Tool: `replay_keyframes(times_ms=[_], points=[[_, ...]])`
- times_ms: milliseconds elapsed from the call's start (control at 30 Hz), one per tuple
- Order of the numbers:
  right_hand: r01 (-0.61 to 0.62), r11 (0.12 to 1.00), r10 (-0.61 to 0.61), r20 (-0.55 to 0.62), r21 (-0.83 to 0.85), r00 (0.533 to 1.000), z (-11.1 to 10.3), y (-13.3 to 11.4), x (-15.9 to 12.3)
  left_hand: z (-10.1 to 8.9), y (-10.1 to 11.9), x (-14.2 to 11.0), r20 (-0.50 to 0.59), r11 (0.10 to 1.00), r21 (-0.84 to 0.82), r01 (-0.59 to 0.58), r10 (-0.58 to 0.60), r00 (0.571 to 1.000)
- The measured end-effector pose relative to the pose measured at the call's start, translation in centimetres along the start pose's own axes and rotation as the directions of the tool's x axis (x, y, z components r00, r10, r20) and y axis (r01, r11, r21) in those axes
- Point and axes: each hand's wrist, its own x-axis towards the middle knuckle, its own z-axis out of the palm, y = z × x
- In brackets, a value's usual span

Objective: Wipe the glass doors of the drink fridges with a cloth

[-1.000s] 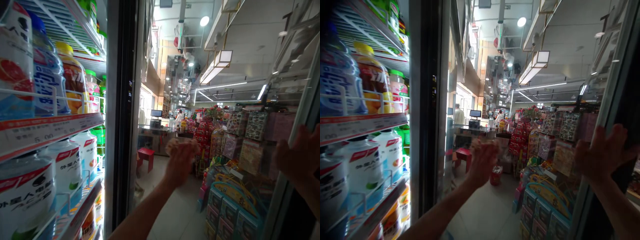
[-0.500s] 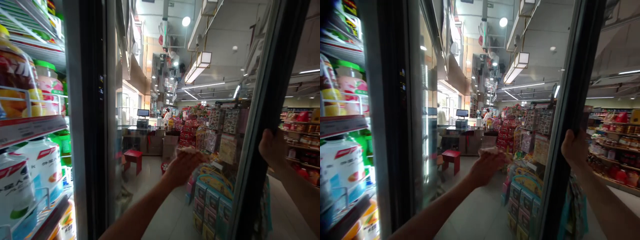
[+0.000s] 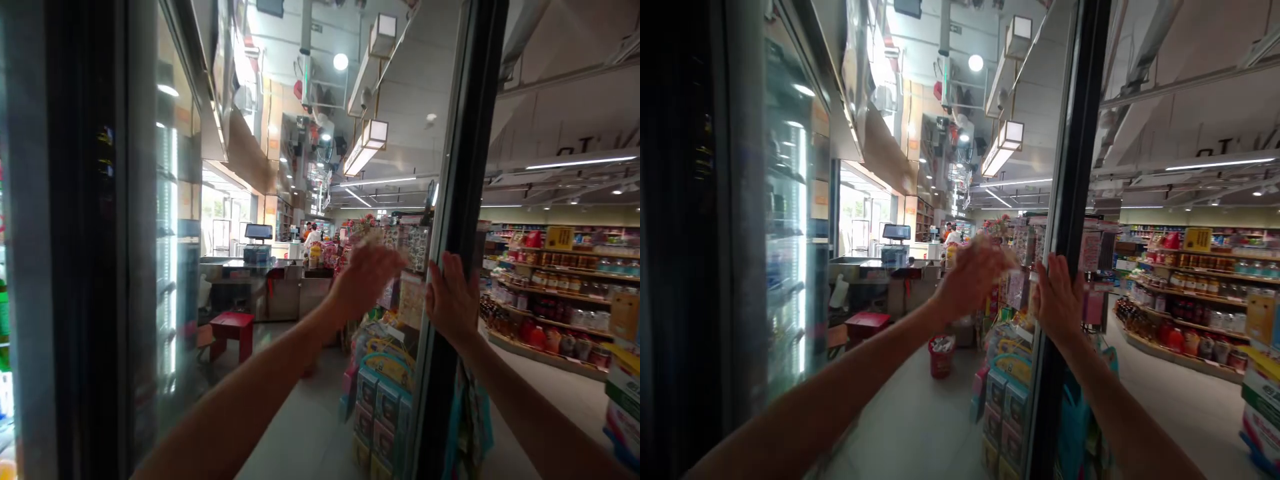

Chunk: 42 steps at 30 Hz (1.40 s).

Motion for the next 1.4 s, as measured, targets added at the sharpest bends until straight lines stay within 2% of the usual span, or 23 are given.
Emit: replay_keyframes(times_ms=[67, 133, 200, 300, 367, 467, 500, 533, 567, 633, 700, 767, 833, 867, 900, 967, 1033, 1067, 1133, 1233, 1300, 1367, 1400], points=[[0.054, 0.998, -0.055, 0.039, 0.045, 0.998, -0.1, 0.0, 0.0, -0.3, -2.1, 2.5, -0.162, 0.962, -0.021, 0.272, -0.271, 0.949], [0.049, 0.996, -0.052, 0.040, 0.070, 0.998, -0.1, 0.2, 0.0, -0.1, -2.3, 3.8, -0.197, 0.944, -0.018, 0.329, -0.326, 0.925], [0.030, 0.997, -0.033, 0.031, 0.075, 0.999, -0.2, 0.4, 0.0, 0.6, -0.5, 3.6, -0.103, 0.994, 0.013, 0.112, -0.110, 0.989], [0.034, 0.994, -0.035, 0.010, 0.105, 0.999, -0.3, 0.9, -0.2, 1.1, 1.3, 1.9, 0.037, 0.988, 0.024, -0.154, 0.153, 0.988], [0.043, 0.989, -0.043, 0.000, 0.141, 0.999, -0.4, 0.9, -0.2, 0.4, 0.4, 1.0, -0.025, 0.995, 0.077, 0.063, -0.061, 0.998], [0.042, 0.981, -0.045, 0.009, 0.189, 0.999, 0.0, 0.2, 0.8, -0.9, -0.6, -0.3, -0.230, 0.839, 0.161, 0.520, -0.481, 0.846], [0.046, 0.975, -0.051, 0.014, 0.216, 0.999, 0.2, -0.2, 1.3, -1.0, -0.1, -1.1, -0.231, 0.830, 0.185, 0.526, -0.484, 0.844], [0.056, 0.967, -0.061, 0.012, 0.250, 0.998, 0.5, -0.7, 1.9, -0.9, 0.7, -2.1, -0.170, 0.873, 0.209, 0.440, -0.411, 0.896], [0.067, 0.956, -0.071, 0.004, 0.286, 0.997, 0.9, -1.1, 2.5, -0.8, 1.7, -3.3, -0.065, 0.939, 0.209, 0.274, -0.266, 0.962], [0.084, 0.932, -0.079, -0.028, 0.352, 0.996, 1.5, -1.8, 3.4, -0.7, 2.7, -5.8, 0.100, 0.987, 0.158, 0.001, -0.017, 0.995], [0.094, 0.909, -0.073, -0.068, 0.407, 0.995, 1.9, -2.0, 3.7, -1.5, 1.9, -7.9, 0.057, 0.975, 0.178, 0.134, -0.146, 0.988], [0.108, 0.887, -0.076, -0.089, 0.448, 0.993, 2.2, -1.9, 3.6, -2.6, 0.1, -9.0, -0.153, 0.844, 0.225, 0.487, -0.464, 0.873], [0.121, 0.878, -0.088, -0.092, 0.463, 0.992, 2.3, -1.7, 3.2, -3.1, -0.4, -9.2, -0.274, 0.709, 0.236, 0.664, -0.607, 0.746], [0.134, 0.878, -0.101, -0.095, 0.459, 0.990, 2.3, -1.6, 3.1, -2.8, 0.2, -9.2, -0.239, 0.724, 0.258, 0.640, -0.594, 0.768], [0.156, 0.880, -0.122, -0.103, 0.450, 0.987, 2.3, -1.5, 3.0, -2.2, 1.4, -9.3, -0.138, 0.801, 0.278, 0.531, -0.513, 0.847], [0.225, 0.880, -0.192, -0.121, 0.417, 0.974, 2.5, -1.4, 3.0, -0.8, 4.0, -9.8, 0.131, 0.962, 0.236, 0.137, -0.171, 0.977], [0.290, 0.879, -0.259, -0.130, 0.380, 0.957, 2.8, -1.4, 3.0, -0.1, 5.1, -11.2, 0.234, 0.979, 0.183, -0.091, 0.047, 0.971], [0.300, 0.882, -0.273, -0.124, 0.363, 0.954, 3.0, -1.5, 3.0, -0.4, 4.6, -12.2, 0.207, 0.975, 0.215, -0.051, 0.005, 0.978], [0.272, 0.901, -0.256, -0.092, 0.338, 0.962, 3.4, -2.1, 2.8, -2.0, 2.2, -14.3, 0.006, 0.895, 0.343, 0.284, -0.304, 0.952], [0.129, 0.940, -0.125, -0.034, 0.316, 0.992, 3.7, -4.2, 1.9, -4.1, -0.5, -16.6, -0.254, 0.664, 0.399, 0.633, -0.583, 0.772], [0.021, 0.948, -0.017, -0.015, 0.316, 1.000, 3.8, -5.8, 1.1, -3.9, 0.4, -17.7, -0.146, 0.728, 0.420, 0.542, -0.535, 0.832], [-0.025, 0.948, 0.029, -0.009, 0.317, 1.000, 3.9, -6.9, 0.4, -3.2, 2.2, -18.9, 0.086, 0.901, 0.361, 0.239, -0.288, 0.954], [-0.020, 0.948, 0.026, -0.015, 0.317, 1.000, 4.0, -7.2, 0.1, -3.1, 2.7, -19.8, 0.160, 0.944, 0.309, 0.114, -0.170, 0.972]])
